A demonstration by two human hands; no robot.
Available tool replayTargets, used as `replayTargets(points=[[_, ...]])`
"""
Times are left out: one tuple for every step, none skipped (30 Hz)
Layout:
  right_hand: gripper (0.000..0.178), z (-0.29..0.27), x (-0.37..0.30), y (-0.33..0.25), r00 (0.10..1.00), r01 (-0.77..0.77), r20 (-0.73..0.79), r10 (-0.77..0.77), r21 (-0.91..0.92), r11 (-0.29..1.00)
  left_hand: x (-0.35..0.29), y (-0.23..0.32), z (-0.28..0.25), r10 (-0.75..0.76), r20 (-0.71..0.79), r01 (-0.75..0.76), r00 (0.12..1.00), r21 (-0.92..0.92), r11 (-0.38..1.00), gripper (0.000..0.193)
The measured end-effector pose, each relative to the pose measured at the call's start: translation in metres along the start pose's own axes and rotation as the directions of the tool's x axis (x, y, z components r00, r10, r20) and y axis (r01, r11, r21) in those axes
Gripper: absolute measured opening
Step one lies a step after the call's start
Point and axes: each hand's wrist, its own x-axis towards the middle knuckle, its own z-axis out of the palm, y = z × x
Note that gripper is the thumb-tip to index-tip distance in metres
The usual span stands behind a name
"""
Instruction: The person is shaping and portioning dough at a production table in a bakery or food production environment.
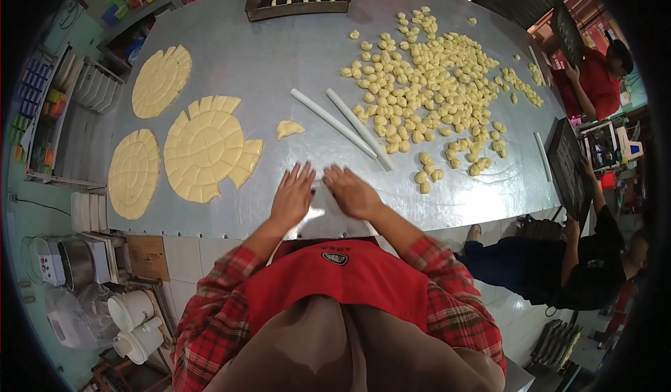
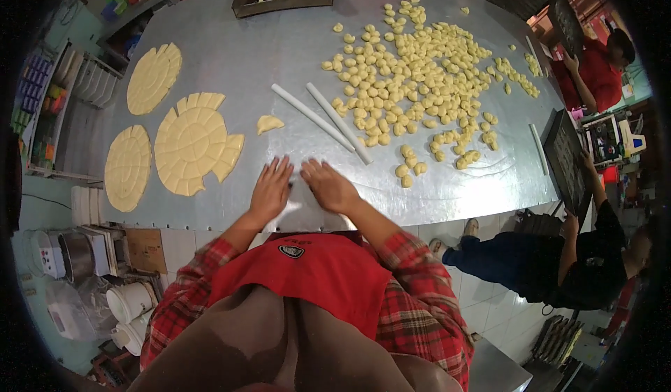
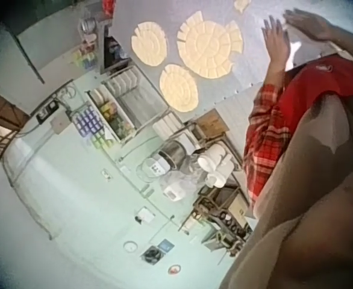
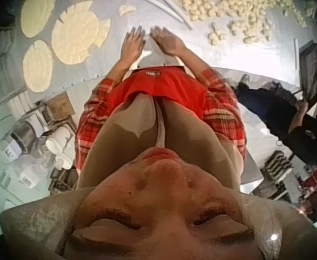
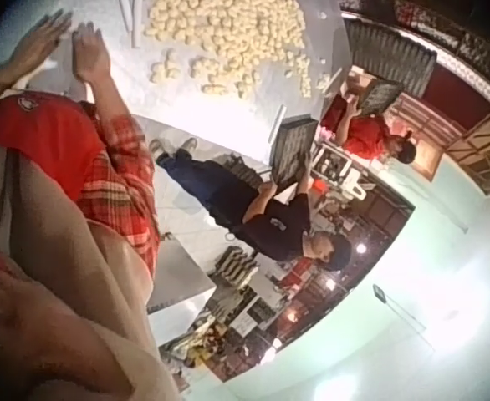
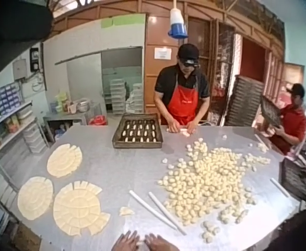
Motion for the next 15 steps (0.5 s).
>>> replayTargets(points=[[0.045,-0.010,0.022,0.010,0.999,-0.037,0.018,0.039,-0.064,0.997,0.015,-0.009,0.000,0.002,0.000,-0.002,1.000,0.001,1.000,0.045],[0.045,-0.014,0.032,0.015,0.997,-0.070,0.035,0.076,-0.127,0.989,0.029,-0.017,-0.002,-0.014,-0.085,0.014,0.996,0.005,1.000,0.045],[0.045,-0.015,0.026,0.014,0.997,-0.068,0.035,0.073,-0.127,0.990,0.034,-0.022,-0.004,-0.029,-0.170,0.030,0.985,0.007,1.000,0.046],[0.048,-0.018,0.015,0.015,0.996,-0.082,-0.046,0.077,-0.111,0.991,0.025,-0.023,-0.007,-0.030,-0.171,0.032,0.985,0.008,0.999,0.046],[0.051,-0.020,0.001,0.018,0.988,-0.102,-0.128,0.089,-0.096,0.990,0.014,-0.023,-0.010,-0.097,-0.182,0.106,0.979,0.039,0.994,0.046],[0.051,-0.020,-0.015,0.016,0.987,-0.103,-0.131,0.090,-0.102,0.989,0.003,-0.024,-0.014,-0.162,-0.199,0.179,0.967,0.073,0.981,0.047],[0.052,-0.017,-0.035,0.009,0.990,-0.116,-0.090,0.110,-0.063,0.991,-0.016,-0.026,-0.015,-0.206,-0.207,0.216,0.956,0.029,0.976,0.047],[0.054,-0.015,-0.048,0.002,0.991,-0.129,-0.048,0.128,-0.027,0.991,-0.037,-0.030,-0.010,-0.229,-0.201,0.240,0.952,0.030,0.970,0.048],[0.054,-0.011,-0.055,-0.008,0.996,-0.093,-0.014,0.092,-0.047,0.995,-0.043,-0.022,-0.009,-0.239,-0.151,0.247,0.959,0.039,0.968,0.049],[0.055,-0.005,-0.056,-0.016,0.998,-0.055,0.020,0.057,-0.065,0.996,-0.044,-0.014,-0.006,-0.248,-0.099,0.254,0.964,0.048,0.966,0.050],[0.058,0.000,-0.045,-0.023,1.000,0.025,-0.001,-0.025,-0.018,1.000,-0.040,-0.004,-0.006,-0.193,-0.060,0.196,0.979,0.054,0.979,0.052],[0.056,0.001,-0.026,-0.025,0.998,0.031,0.048,-0.031,-0.002,1.000,-0.025,0.002,-0.006,-0.133,-0.024,0.134,0.991,0.058,0.989,0.053],[0.055,0.004,-0.005,-0.018,1.000,0.004,0.004,-0.004,0.026,1.000,-0.009,0.004,-0.004,-0.091,-0.008,0.091,0.996,0.005,0.996,0.053],[0.053,0.004,0.012,-0.006,0.999,-0.023,-0.039,0.025,0.054,0.998,0.005,-0.001,-0.001,-0.091,-0.010,0.091,0.996,0.006,0.996,0.053],[0.052,0.000,0.021,0.003,0.997,-0.059,-0.057,0.058,-0.015,0.998,0.014,-0.007,0.001,-0.083,-0.077,0.082,0.994,-0.009,0.997,0.053]])
